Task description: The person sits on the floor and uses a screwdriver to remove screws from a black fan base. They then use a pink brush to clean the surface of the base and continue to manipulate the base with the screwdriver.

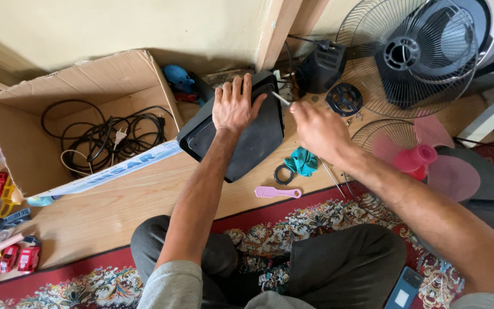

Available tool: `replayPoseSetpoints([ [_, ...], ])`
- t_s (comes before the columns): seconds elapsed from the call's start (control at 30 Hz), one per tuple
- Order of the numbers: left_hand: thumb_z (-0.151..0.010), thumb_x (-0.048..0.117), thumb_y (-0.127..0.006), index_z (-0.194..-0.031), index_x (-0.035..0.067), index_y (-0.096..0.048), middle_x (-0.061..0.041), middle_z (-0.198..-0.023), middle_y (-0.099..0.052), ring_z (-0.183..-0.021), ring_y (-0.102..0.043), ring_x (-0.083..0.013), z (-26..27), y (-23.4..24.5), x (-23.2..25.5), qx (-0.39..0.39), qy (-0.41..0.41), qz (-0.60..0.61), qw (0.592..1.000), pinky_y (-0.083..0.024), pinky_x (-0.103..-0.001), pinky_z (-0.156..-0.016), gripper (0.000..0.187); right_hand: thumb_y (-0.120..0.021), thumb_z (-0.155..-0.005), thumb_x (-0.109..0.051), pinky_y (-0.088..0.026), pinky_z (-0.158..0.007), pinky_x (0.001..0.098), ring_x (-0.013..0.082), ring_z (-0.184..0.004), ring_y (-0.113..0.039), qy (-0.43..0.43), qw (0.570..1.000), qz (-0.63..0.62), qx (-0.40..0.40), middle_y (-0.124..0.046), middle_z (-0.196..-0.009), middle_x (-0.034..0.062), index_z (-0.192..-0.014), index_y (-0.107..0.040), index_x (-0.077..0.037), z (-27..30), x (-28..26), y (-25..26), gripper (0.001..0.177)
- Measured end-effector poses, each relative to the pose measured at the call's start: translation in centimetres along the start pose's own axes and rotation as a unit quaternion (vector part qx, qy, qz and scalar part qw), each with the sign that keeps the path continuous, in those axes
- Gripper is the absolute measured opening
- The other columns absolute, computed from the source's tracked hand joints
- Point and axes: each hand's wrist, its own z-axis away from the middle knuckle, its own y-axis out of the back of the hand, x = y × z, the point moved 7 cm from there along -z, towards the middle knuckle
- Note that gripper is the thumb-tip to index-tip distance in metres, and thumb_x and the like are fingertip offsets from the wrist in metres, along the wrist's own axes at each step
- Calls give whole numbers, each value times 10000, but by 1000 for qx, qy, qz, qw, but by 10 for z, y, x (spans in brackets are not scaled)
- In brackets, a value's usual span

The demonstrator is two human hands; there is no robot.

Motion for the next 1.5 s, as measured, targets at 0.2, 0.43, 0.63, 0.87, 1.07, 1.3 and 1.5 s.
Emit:
replayPoseSetpoints([
  [0.2, -960, 598, -653, -1384, 64, -575, -142, -1252, -630, -1060, -619, -338, 1, 0, 0, 19, -5, -3, 1000, -498, -522, -947, 686, -715, -959, -108, -567, -660, 254, 134, -813, -756, -129, 905, -397, 88, -793, -984, 105, -1161, -750, -34, -2, 39, 6, 217],
  [0.43, -955, 599, -672, -1367, 59, -589, -138, -1228, -631, -1043, -618, -336, 1, 4, 2, 24, -10, -4, 1000, -499, -512, -923, 684, -602, -925, -190, -310, -337, 222, 151, -546, -596, -426, 511, -741, -87, -771, -933, 132, -1173, -678, -61, 23, 69, -60, 289],
  [0.63, -954, 601, -675, -1371, 74, -582, -135, -1210, -628, -1026, -620, -338, 0, 7, 2, 25, -14, -13, 999, -502, -497, -912, 678, -656, -969, -230, -296, -346, 228, 135, -562, -554, -417, 595, -679, -104, -706, -964, 118, -1220, -620, -53, 32, 70, -67, 310],
  [0.87, -946, 623, -652, -1364, 95, -594, -123, -1197, -640, -992, -626, -326, -5, 5, 5, 11, -6, -26, 1000, -509, -486, -883, 676, -701, -962, -120, -542, -595, 327, 228, -829, -682, -21, 990, -113, 76, -708, -1046, 118, -1210, -620, -44, 14, 28, 2, 271],
  [1.07, -945, 618, -663, -1365, 87, -602, -126, -1189, -641, -1012, -629, -334, -5, 6, 6, 8, -11, -25, 1000, -506, -477, -880, 680, -681, -881, -125, -625, -670, 314, 211, -849, -651, 110, 945, 273, 141, -694, -1169, 138, -1280, -680, 16, 27, -15, 12, 423],
  [1.3, -959, 602, -669, -1368, 72, -600, -125, -1218, -637, -1038, -623, -322, -3, 10, 7, 25, -20, -24, 999, -498, -477, -914, 673, -709, -830, -46, -630, -692, 325, 259, -896, -710, 64, 990, 57, 116, -724, -1125, 167, -1320, -666, 39, 17, 9, 9, 500],
  [1.5, -970, 587, -686, -1366, 61, -605, -133, -1223, -639, -1031, -624, -321, -2, 10, 6, 24, -33, -23, 999, -503, -472, -902, 663, -737, -943, -128, -611, -684, 320, 201, -782, -762, -127, 930, -329, 102, -779, -961, 128, -1172, -729, -52, 11, 44, -6, 241],
])
